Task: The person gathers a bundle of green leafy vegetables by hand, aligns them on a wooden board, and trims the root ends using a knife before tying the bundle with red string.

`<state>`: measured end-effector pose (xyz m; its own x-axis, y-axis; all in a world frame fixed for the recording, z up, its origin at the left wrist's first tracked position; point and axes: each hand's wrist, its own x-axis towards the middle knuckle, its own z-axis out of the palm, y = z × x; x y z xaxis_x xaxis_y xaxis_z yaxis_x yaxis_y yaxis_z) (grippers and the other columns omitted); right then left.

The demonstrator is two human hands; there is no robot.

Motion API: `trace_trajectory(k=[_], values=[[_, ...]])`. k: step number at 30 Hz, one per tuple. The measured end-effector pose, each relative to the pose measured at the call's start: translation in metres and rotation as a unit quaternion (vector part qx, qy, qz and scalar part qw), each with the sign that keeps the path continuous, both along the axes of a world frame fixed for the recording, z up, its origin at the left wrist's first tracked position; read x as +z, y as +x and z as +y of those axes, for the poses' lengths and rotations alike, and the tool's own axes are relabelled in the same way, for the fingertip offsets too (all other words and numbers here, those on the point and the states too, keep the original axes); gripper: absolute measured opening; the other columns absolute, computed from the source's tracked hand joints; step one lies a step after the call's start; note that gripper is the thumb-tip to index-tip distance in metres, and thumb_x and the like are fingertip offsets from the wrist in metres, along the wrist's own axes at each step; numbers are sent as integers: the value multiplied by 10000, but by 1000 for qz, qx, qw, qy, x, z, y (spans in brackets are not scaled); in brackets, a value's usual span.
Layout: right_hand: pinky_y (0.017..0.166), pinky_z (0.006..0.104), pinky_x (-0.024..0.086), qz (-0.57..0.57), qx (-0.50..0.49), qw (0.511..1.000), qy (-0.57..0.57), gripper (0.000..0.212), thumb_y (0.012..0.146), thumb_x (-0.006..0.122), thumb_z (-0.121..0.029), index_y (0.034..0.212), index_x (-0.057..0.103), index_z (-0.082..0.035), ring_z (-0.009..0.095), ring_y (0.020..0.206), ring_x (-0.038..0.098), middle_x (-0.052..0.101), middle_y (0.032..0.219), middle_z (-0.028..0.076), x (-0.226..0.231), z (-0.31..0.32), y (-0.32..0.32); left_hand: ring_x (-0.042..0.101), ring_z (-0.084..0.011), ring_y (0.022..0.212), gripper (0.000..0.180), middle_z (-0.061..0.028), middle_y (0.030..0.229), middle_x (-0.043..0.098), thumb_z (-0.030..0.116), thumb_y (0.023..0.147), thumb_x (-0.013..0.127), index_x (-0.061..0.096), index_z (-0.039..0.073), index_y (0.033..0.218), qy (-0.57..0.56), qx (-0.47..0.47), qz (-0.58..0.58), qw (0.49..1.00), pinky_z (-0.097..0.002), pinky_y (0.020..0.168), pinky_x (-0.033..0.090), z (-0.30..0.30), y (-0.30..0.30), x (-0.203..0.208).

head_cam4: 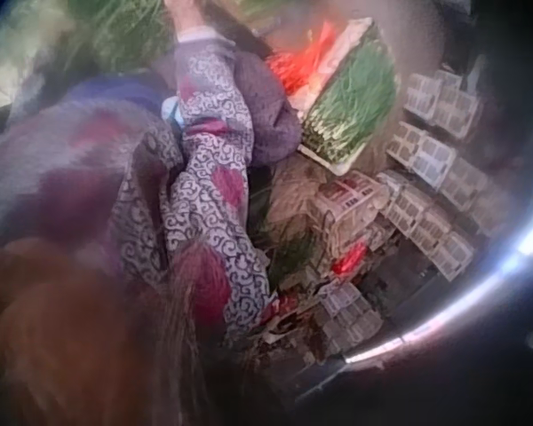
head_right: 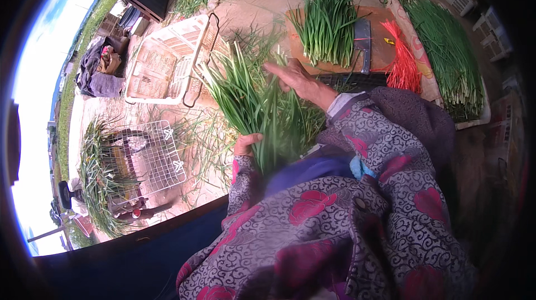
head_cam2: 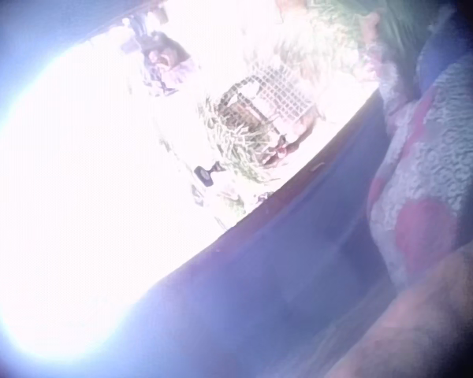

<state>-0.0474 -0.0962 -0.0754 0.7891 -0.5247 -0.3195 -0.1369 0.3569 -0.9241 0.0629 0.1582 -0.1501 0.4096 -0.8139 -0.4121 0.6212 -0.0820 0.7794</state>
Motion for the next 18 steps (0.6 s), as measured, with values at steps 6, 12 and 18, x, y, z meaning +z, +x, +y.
trace_trajectory(k=[6,12,18], values=[[712,495,519,210,-100,813,-533,273,941,572,-236,1117,654,-44,451,853,652,680,882,257,-30,-75,-61,618,-236,1008,602,-86,1115,658,19,641,722,593,-9,1228,10,-7,-48,999,-333,894,474,-6,-2,17],[723,317,525,-36,-102,929,-354,401,953,665,-302,1189,632,20,145,820,653,709,919,29,-16,-52,-29,682,-249,838,524,-112,1001,680,-62,677,692,588,-30,1190,-44,-37,-12,998,-367,749,587,-10,-9,19],[803,373,530,69,-1,949,-308,462,801,774,-279,1123,647,27,232,897,684,700,1003,176,18,-15,7,662,-229,737,533,-119,972,678,-16,692,736,580,-45,1201,-10,-18,-29,999,-339,678,566,2,-4,21]])
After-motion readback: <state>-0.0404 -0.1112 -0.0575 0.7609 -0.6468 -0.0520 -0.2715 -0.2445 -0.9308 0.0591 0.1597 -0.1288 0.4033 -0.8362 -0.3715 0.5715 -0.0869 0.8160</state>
